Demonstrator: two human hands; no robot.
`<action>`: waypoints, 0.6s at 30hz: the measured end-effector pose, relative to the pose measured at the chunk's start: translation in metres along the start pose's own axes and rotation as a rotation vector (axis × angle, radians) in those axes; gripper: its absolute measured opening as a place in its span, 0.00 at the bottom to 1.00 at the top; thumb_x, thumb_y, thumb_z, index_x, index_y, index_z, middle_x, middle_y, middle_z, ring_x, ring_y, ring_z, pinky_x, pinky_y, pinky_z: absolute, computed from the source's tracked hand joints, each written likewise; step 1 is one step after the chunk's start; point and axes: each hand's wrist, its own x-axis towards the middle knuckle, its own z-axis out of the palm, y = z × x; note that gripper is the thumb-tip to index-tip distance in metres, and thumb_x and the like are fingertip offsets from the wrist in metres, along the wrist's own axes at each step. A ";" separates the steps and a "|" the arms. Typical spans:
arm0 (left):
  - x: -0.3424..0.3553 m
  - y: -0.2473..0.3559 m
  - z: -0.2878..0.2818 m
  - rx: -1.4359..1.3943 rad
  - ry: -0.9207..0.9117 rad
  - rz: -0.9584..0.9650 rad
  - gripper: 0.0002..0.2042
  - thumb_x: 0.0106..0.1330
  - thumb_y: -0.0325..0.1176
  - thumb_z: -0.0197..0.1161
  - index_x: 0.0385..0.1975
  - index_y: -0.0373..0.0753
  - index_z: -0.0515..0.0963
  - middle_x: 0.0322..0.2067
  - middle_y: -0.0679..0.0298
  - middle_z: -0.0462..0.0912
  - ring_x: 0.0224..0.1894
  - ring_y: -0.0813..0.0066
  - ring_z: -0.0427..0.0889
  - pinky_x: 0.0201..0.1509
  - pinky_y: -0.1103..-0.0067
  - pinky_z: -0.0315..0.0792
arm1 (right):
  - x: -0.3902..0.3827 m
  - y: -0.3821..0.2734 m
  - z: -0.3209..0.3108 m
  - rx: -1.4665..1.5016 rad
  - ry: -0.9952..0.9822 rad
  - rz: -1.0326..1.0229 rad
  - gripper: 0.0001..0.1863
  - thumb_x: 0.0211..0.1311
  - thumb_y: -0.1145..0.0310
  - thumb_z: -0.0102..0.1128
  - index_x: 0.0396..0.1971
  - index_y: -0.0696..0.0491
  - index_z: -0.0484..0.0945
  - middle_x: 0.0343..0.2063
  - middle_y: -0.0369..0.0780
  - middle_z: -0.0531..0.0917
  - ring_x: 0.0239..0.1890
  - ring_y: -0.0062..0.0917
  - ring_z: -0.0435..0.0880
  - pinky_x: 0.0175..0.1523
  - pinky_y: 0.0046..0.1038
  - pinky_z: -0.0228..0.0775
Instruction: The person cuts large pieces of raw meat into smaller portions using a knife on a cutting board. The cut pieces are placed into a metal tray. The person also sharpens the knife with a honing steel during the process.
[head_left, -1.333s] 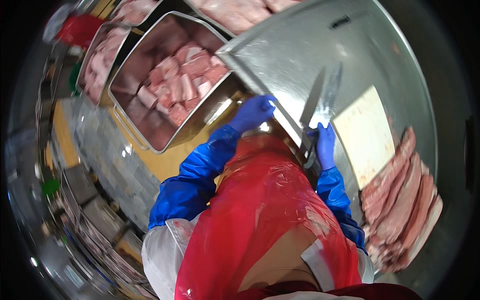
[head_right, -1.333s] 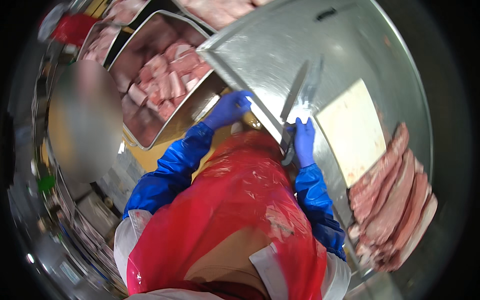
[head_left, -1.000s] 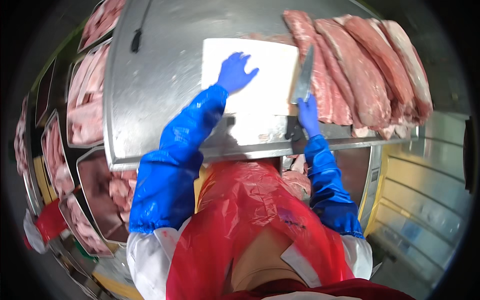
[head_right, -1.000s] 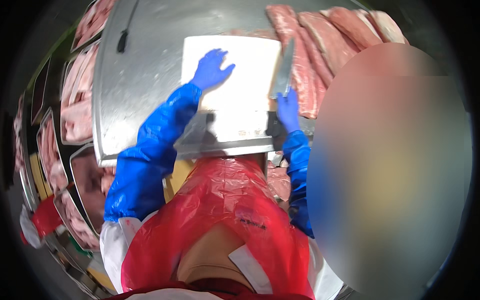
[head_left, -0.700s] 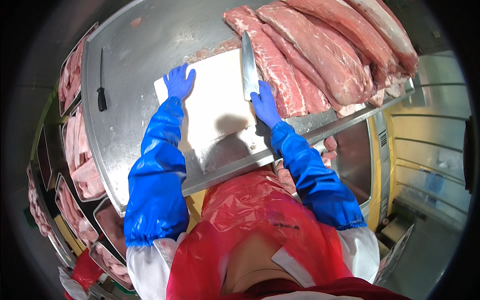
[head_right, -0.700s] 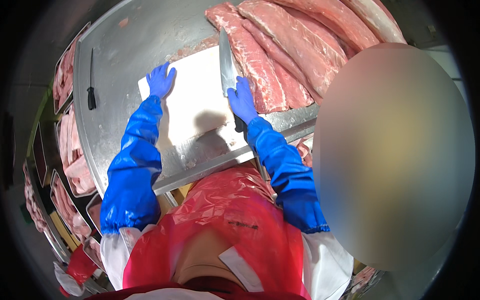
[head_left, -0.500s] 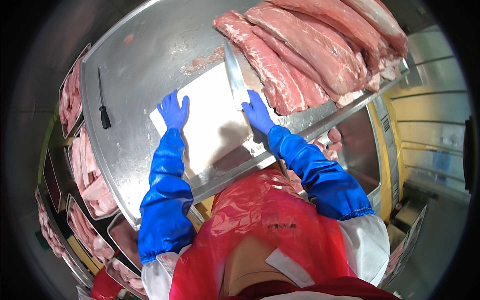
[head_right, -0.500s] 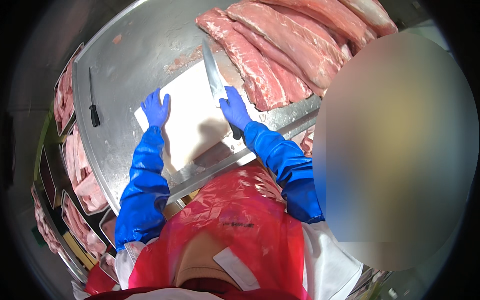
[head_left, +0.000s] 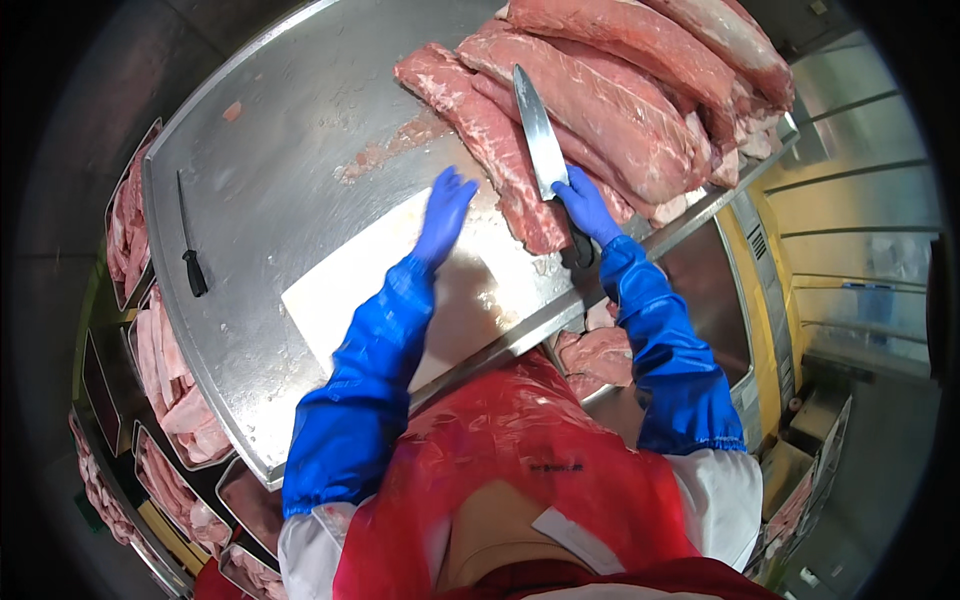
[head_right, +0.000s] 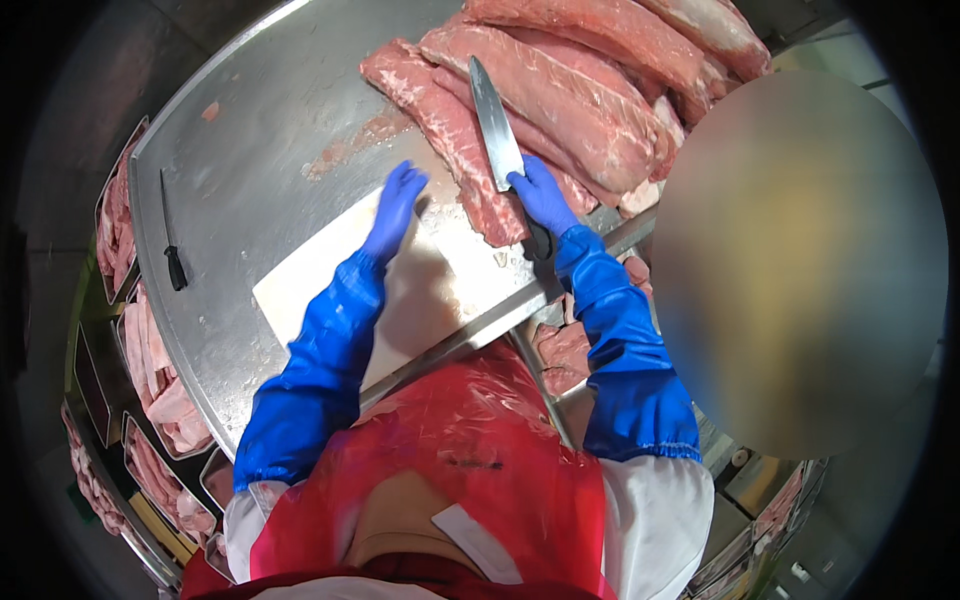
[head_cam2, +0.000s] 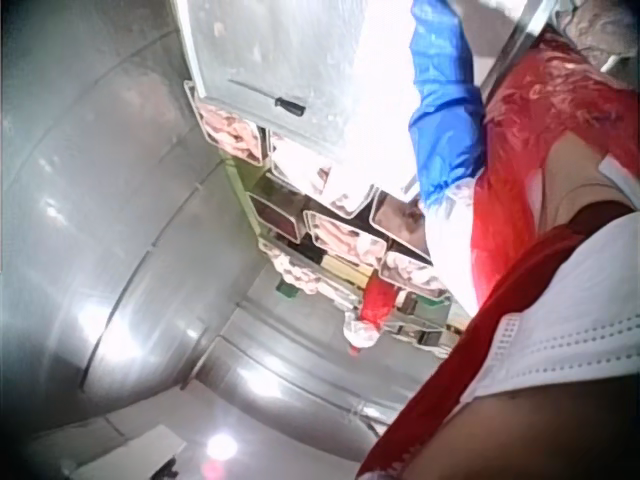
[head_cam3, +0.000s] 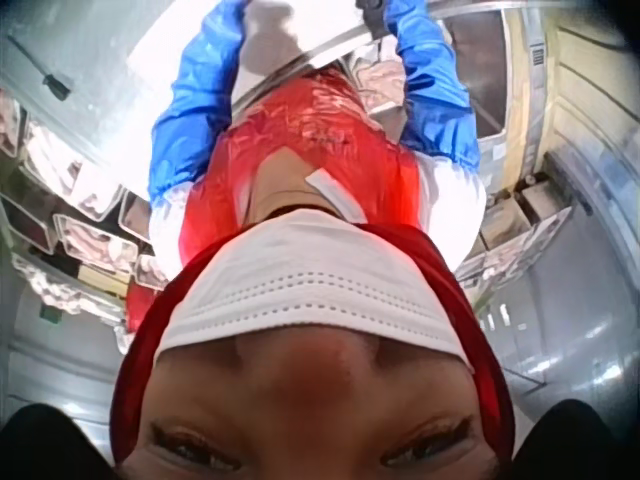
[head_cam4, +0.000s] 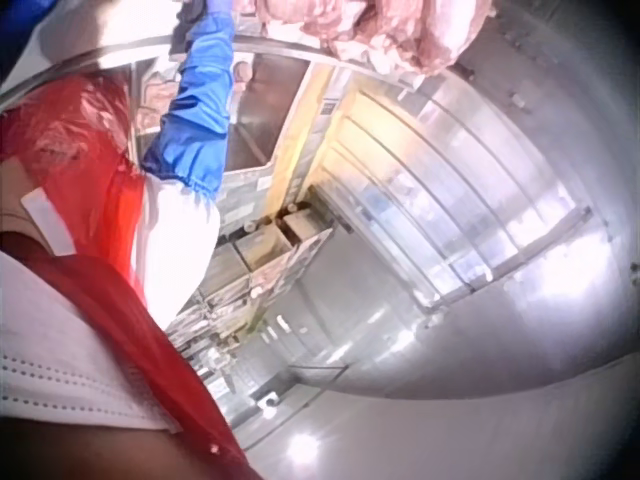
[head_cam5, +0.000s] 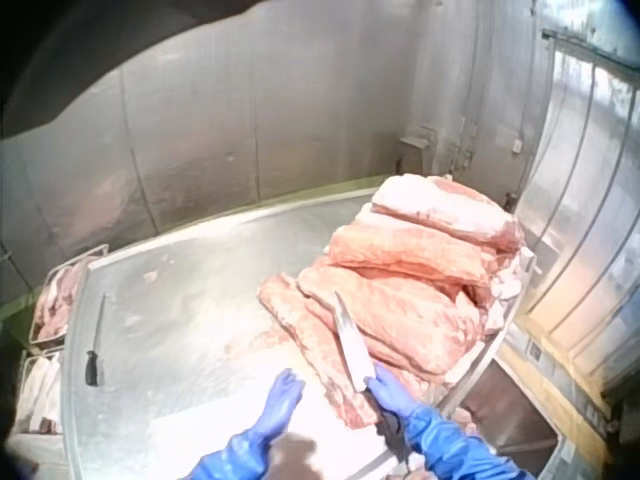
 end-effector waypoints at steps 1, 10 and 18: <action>0.023 -0.004 0.024 -0.104 0.059 -0.148 0.31 0.66 0.46 0.61 0.63 0.33 0.65 0.60 0.56 0.70 0.61 0.62 0.69 0.64 0.71 0.64 | 0.004 0.002 0.007 0.019 -0.010 -0.016 0.22 0.66 0.67 0.54 0.56 0.61 0.70 0.52 0.48 0.77 0.56 0.35 0.75 0.62 0.32 0.64; 0.015 -0.035 0.035 -0.362 0.005 -0.627 0.08 0.67 0.41 0.56 0.34 0.45 0.74 0.26 0.69 0.76 0.32 0.75 0.75 0.40 0.79 0.70 | 0.030 0.014 0.017 0.108 -0.070 -0.085 0.23 0.64 0.70 0.53 0.58 0.62 0.70 0.56 0.48 0.75 0.60 0.34 0.73 0.65 0.32 0.61; 0.075 -0.052 0.043 -0.674 0.039 -0.252 0.08 0.67 0.33 0.56 0.24 0.47 0.71 0.18 0.71 0.73 0.21 0.82 0.75 0.24 0.86 0.70 | 0.096 0.010 0.037 0.325 -0.162 0.001 0.19 0.62 0.72 0.55 0.51 0.63 0.76 0.46 0.44 0.82 0.49 0.29 0.80 0.58 0.28 0.69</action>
